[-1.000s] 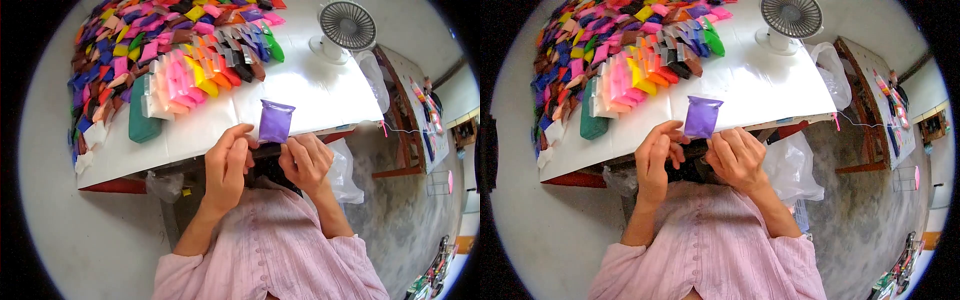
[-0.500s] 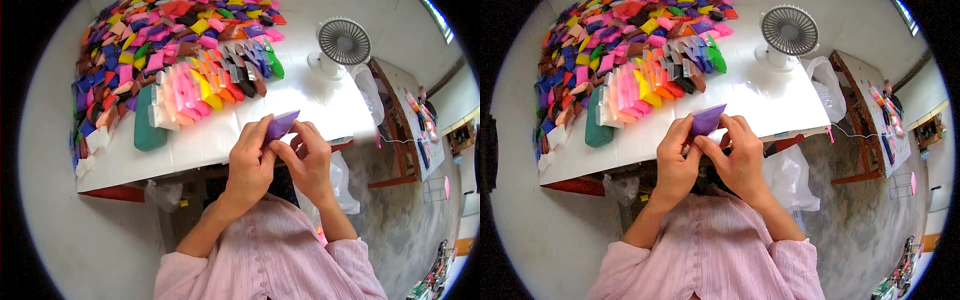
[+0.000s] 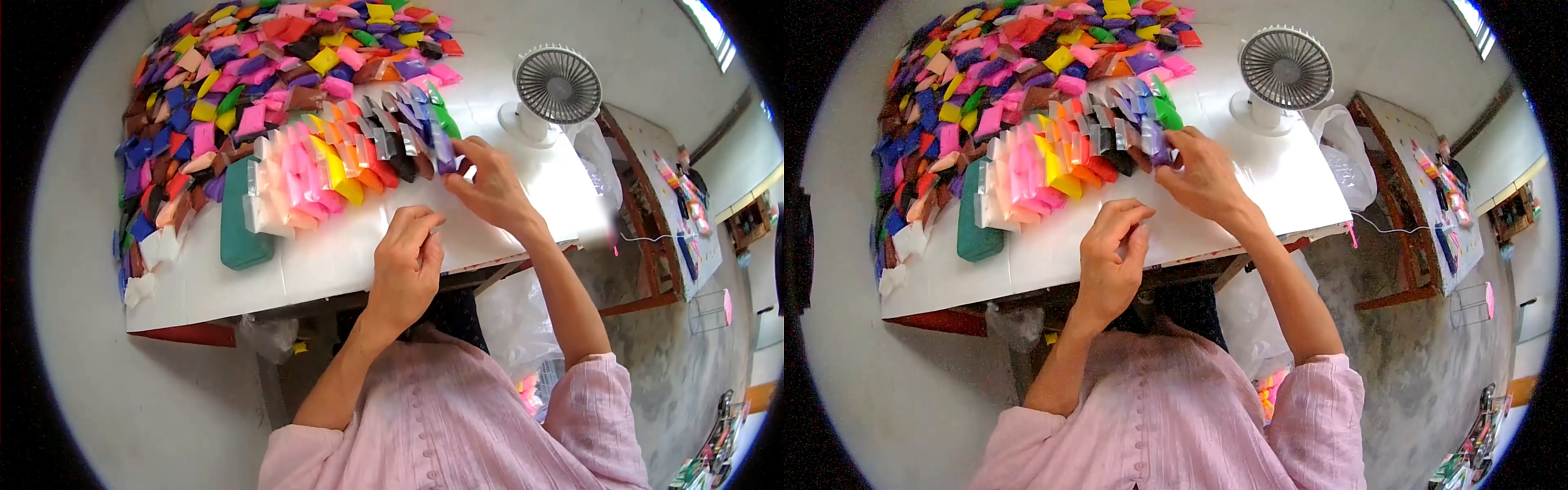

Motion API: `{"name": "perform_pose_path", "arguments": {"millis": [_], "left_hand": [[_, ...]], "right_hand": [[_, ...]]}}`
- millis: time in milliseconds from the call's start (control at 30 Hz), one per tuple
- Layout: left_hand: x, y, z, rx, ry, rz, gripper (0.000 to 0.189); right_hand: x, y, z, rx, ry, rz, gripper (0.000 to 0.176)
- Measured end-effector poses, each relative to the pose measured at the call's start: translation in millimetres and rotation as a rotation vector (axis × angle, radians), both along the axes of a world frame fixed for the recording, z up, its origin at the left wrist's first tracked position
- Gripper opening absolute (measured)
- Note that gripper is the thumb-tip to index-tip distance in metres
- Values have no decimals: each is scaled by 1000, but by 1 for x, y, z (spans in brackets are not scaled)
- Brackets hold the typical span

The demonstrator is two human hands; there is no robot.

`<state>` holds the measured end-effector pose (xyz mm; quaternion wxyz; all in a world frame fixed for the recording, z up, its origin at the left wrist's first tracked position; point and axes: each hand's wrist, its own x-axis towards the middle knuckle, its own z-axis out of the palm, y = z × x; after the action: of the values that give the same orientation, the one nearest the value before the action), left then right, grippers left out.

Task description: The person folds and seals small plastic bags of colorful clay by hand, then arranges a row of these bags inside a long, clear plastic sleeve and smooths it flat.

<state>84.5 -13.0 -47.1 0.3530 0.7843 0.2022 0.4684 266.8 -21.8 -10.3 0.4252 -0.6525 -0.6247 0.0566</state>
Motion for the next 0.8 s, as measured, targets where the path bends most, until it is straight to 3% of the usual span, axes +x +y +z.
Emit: {"name": "perform_pose_path", "arguments": {"millis": [500,800], "left_hand": [[2,-4,-7,87,20,36,12],[3,-5,-7,137,-14,52,11]], "right_hand": [[-1,14,-17,76,-23,-98,36],[-3,13,-23,115,-44,-156,31]]}}
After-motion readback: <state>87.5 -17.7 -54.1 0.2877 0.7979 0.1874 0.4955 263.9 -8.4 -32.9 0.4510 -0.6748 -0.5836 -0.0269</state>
